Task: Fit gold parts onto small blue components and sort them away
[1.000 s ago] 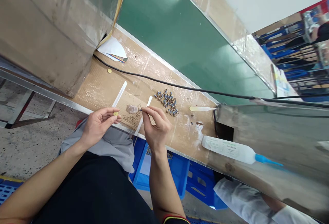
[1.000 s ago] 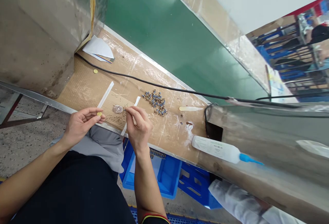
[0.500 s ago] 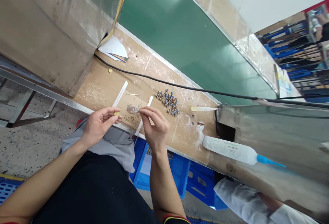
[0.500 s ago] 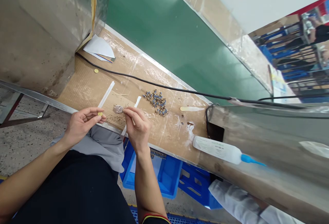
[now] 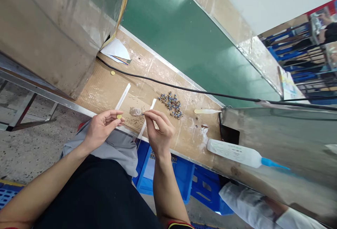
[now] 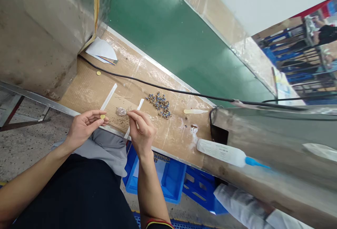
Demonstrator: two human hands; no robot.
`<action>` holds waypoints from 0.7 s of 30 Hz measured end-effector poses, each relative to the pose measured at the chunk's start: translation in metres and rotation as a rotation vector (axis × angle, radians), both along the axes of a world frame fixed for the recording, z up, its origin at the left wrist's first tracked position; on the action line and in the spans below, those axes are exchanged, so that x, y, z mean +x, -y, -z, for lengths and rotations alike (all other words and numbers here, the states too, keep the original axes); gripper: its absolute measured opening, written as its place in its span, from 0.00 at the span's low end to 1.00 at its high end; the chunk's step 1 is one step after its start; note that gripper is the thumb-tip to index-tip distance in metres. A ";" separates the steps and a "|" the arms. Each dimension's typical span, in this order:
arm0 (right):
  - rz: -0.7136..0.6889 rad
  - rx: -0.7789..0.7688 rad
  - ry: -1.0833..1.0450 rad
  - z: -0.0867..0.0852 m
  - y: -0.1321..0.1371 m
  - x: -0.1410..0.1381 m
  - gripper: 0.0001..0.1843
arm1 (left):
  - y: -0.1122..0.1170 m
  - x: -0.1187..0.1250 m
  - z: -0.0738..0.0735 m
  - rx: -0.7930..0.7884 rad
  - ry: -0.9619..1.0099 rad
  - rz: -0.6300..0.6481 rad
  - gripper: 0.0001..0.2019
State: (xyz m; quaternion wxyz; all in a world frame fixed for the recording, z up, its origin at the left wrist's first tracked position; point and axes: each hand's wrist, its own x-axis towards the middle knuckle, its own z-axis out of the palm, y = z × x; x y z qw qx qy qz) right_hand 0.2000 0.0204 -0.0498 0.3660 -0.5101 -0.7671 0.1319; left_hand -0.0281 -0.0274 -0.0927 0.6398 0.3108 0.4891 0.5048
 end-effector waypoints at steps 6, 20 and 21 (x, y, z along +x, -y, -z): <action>0.058 -0.008 -0.054 -0.007 0.007 0.003 0.09 | 0.006 0.003 -0.006 0.004 -0.023 0.005 0.18; -0.094 0.029 -0.280 -0.027 0.045 -0.033 0.20 | 0.021 0.009 -0.048 0.326 -0.528 0.074 0.14; -0.108 0.033 -0.280 -0.027 0.045 -0.033 0.21 | 0.021 0.009 -0.049 0.339 -0.542 0.077 0.14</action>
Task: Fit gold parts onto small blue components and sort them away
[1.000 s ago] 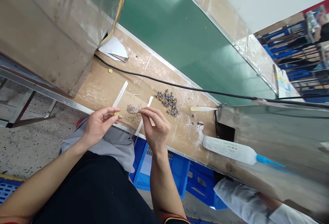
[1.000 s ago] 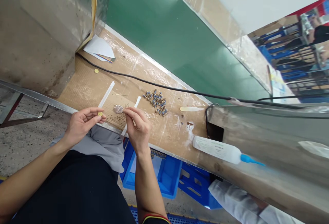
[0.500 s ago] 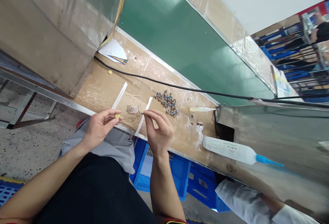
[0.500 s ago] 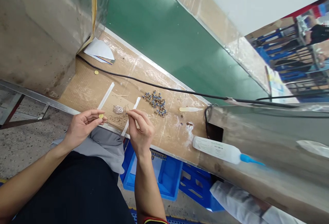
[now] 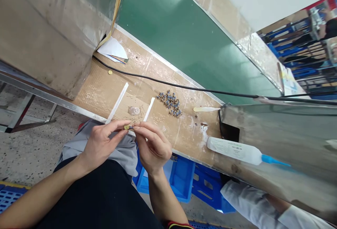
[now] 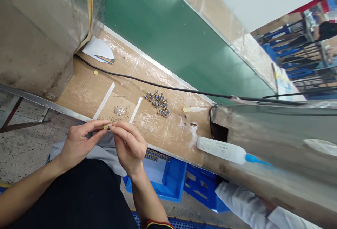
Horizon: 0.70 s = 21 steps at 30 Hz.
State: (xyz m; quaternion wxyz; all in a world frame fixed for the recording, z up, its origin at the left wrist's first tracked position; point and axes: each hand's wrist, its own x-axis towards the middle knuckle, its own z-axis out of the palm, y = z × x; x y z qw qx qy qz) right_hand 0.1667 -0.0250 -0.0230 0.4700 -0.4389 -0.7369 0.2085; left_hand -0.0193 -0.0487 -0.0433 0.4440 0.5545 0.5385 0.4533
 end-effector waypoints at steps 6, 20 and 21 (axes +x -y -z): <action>-0.023 -0.016 -0.015 0.000 0.000 -0.001 0.23 | 0.001 0.000 -0.004 0.015 -0.037 0.010 0.16; -0.046 -0.015 -0.010 -0.004 0.001 -0.002 0.24 | 0.001 0.000 -0.012 0.043 -0.063 -0.006 0.15; -0.050 -0.013 -0.003 -0.004 0.001 -0.001 0.24 | 0.001 0.000 -0.012 0.051 -0.066 -0.008 0.15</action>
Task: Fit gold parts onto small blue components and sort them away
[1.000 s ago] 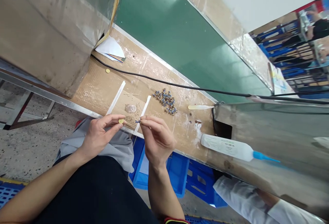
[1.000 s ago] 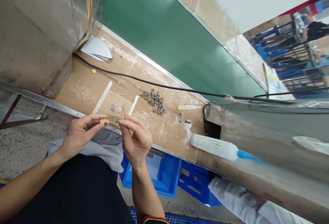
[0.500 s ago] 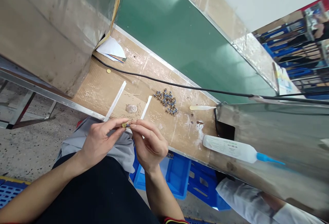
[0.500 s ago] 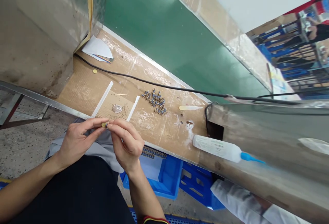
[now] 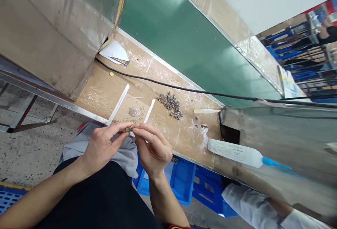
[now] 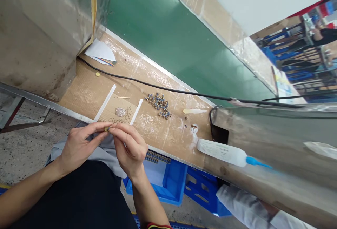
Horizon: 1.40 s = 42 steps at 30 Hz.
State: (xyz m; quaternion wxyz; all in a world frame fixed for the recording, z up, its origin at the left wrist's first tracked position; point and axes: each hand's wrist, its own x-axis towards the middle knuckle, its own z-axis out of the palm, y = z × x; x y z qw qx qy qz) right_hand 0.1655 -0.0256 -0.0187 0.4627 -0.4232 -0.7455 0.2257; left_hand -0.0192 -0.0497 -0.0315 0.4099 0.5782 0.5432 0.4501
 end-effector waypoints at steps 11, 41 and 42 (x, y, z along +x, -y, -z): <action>-0.026 0.075 0.117 -0.005 0.001 0.005 0.23 | 0.003 0.002 -0.007 0.138 -0.127 0.008 0.15; 0.025 0.372 0.215 0.010 0.025 0.007 0.29 | 0.004 0.006 -0.026 0.132 -0.119 0.020 0.13; 0.020 0.372 0.217 0.010 0.025 0.008 0.29 | 0.004 0.007 -0.026 0.141 -0.123 0.017 0.12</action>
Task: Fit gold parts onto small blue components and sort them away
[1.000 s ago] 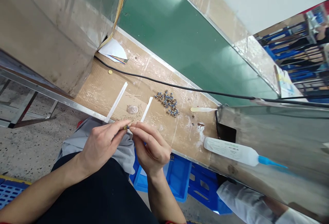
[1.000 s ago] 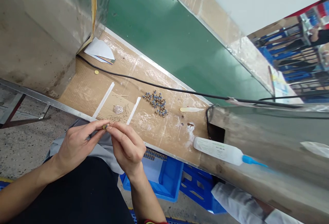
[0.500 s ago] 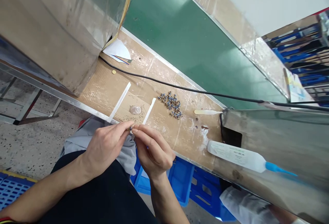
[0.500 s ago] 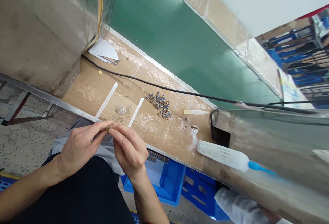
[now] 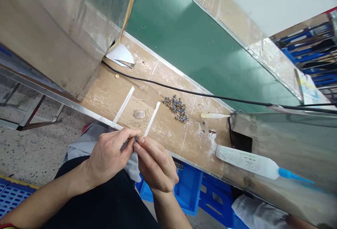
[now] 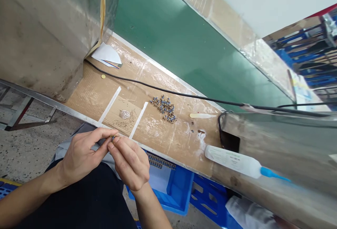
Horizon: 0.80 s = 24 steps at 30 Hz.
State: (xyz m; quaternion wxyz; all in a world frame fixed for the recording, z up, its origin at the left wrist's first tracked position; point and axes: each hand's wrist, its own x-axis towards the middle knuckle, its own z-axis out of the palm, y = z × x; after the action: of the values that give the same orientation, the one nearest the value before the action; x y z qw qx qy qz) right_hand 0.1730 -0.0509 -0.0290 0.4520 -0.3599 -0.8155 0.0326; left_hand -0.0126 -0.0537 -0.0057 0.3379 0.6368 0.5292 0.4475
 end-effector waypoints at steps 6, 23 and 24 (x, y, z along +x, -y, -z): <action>-0.019 -0.011 -0.030 0.002 0.001 0.001 0.31 | 0.000 0.000 -0.001 0.033 -0.001 -0.004 0.12; 0.017 -0.008 -0.052 0.003 -0.002 -0.001 0.28 | 0.001 0.004 0.007 -0.059 0.133 -0.021 0.14; 0.018 -0.004 -0.054 0.003 -0.002 0.000 0.28 | 0.000 0.004 0.007 -0.088 0.181 -0.021 0.13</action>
State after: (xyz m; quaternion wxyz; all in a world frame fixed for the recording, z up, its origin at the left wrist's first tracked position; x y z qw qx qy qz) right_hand 0.1730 -0.0491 -0.0318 0.4733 -0.3671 -0.7998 0.0398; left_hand -0.0090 -0.0541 -0.0125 0.4071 0.5728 0.5223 0.4830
